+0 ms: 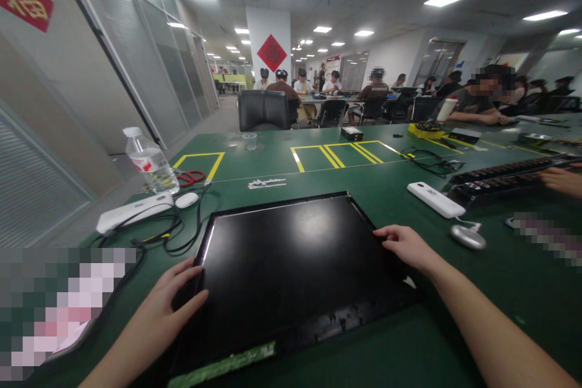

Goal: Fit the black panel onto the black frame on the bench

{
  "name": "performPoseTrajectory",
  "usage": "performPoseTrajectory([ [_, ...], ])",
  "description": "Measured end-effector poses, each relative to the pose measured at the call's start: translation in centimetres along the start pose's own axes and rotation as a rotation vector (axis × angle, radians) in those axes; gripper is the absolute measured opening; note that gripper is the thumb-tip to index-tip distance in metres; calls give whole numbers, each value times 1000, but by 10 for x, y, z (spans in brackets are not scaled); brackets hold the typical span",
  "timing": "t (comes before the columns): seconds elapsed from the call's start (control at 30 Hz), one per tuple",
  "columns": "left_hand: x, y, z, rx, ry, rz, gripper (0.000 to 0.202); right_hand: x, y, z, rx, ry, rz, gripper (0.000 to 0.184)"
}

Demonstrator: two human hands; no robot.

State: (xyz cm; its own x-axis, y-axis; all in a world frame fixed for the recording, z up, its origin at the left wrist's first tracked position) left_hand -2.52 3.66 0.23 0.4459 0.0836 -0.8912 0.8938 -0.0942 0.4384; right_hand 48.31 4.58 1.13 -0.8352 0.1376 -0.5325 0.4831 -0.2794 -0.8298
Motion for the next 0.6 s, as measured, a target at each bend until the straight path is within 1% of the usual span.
performPoseTrajectory([
  [0.07, 5, -4, 2, 43, 22, -19, 49, 0, -2, 2, 9, 3, 2, 43],
  [0.13, 8, -6, 4, 104, 79, -62, 52, 1, -5, 4, 16, 6, 17, 44],
  [0.2, 8, -4, 9, 197, 128, -116, 53, 1, -7, 5, 11, 13, 47, 43],
  [0.23, 8, -2, 11, 253, 125, -137, 52, 1, -7, 6, 5, 17, 64, 43],
  [0.27, 6, 1, 13, 307, 89, -149, 49, 2, -8, 6, 0, 19, 80, 43],
  [0.3, 5, 5, 16, 353, 30, -153, 46, 2, -9, 7, -4, 19, 95, 42],
  [0.37, 1, 13, 21, 414, -105, -158, 41, 3, -9, 7, -16, 19, 127, 43],
  [0.4, -2, 17, 24, 431, -147, -165, 40, 4, -9, 7, -24, 19, 143, 42],
  [0.5, -10, 24, 29, 465, -215, -180, 36, 5, -9, 7, -49, 30, 182, 42],
  [0.6, -17, 25, 31, 503, -262, -188, 29, 7, -8, 6, -52, 26, 206, 44],
])
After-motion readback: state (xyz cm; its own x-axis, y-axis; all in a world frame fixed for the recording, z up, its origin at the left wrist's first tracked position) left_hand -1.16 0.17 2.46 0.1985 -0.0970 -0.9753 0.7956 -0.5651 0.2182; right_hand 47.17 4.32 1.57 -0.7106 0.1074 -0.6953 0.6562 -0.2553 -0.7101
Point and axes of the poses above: each hand's wrist, its own z-axis away from the middle knuckle, its own x-axis out of the palm, y = z × x, the point moved 2 cm from there along -z, towards the middle knuckle, and after that the axes turned 11 degrees about -z, right-handed, at the moved point
